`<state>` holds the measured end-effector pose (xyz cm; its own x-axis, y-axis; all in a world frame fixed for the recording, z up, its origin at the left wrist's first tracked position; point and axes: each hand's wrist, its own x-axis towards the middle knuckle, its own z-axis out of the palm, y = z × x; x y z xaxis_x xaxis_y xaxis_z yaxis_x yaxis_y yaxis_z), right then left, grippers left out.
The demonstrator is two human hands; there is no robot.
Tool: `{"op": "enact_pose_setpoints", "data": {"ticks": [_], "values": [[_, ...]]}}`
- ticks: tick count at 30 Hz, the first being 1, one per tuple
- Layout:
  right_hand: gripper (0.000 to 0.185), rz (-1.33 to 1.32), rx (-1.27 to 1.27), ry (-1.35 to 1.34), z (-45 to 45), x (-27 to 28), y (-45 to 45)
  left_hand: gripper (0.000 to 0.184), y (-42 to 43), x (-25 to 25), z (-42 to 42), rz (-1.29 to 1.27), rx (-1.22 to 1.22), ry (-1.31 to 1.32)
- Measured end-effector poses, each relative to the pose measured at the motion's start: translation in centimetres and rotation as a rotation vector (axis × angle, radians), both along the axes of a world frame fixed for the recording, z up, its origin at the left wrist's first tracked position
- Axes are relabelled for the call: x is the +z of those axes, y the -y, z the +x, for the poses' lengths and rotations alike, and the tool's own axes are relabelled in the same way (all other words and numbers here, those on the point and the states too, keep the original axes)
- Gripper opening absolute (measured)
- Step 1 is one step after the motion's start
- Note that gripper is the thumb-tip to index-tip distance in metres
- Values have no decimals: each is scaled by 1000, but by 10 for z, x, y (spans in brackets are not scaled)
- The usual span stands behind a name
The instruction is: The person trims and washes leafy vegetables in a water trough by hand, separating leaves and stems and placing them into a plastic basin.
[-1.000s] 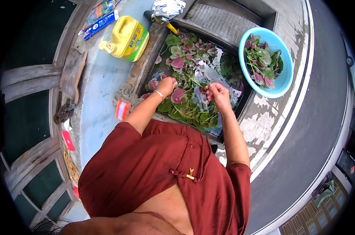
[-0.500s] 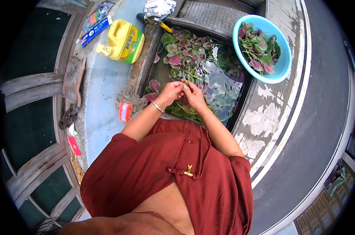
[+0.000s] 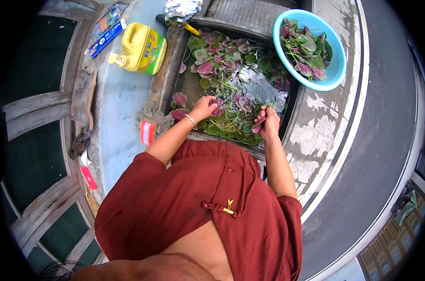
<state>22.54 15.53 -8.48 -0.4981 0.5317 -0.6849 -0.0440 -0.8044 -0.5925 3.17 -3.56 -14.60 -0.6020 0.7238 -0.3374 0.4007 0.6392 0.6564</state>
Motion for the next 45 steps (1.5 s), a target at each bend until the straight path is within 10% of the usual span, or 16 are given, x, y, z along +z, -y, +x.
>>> {"op": "enact_pose_setpoints", "data": {"ticks": [14, 19, 23, 29, 37, 40, 45], "values": [[18, 68, 395, 12, -46, 22, 36, 15, -18, 69, 17, 353, 249, 523], [22, 0, 397, 24, -74, 21, 43, 14, -20, 70, 39, 497, 76, 104], [27, -224, 44, -113, -63, 22, 37, 14, -20, 69, 41, 535, 302, 583], [28, -325, 161, -89, -47, 10, 28, 13, -14, 67, 30, 809, 415, 1102], [31, -48, 425, -301, -71, 37, 36, 13, -15, 70, 38, 655, 336, 944], [26, 604, 652, -72, -76, 27, 43, 13, -18, 63, 37, 485, 255, 782], [32, 503, 483, 89, -65, 8, 35, 27, -3, 68, 30, 332, 112, 794]]}}
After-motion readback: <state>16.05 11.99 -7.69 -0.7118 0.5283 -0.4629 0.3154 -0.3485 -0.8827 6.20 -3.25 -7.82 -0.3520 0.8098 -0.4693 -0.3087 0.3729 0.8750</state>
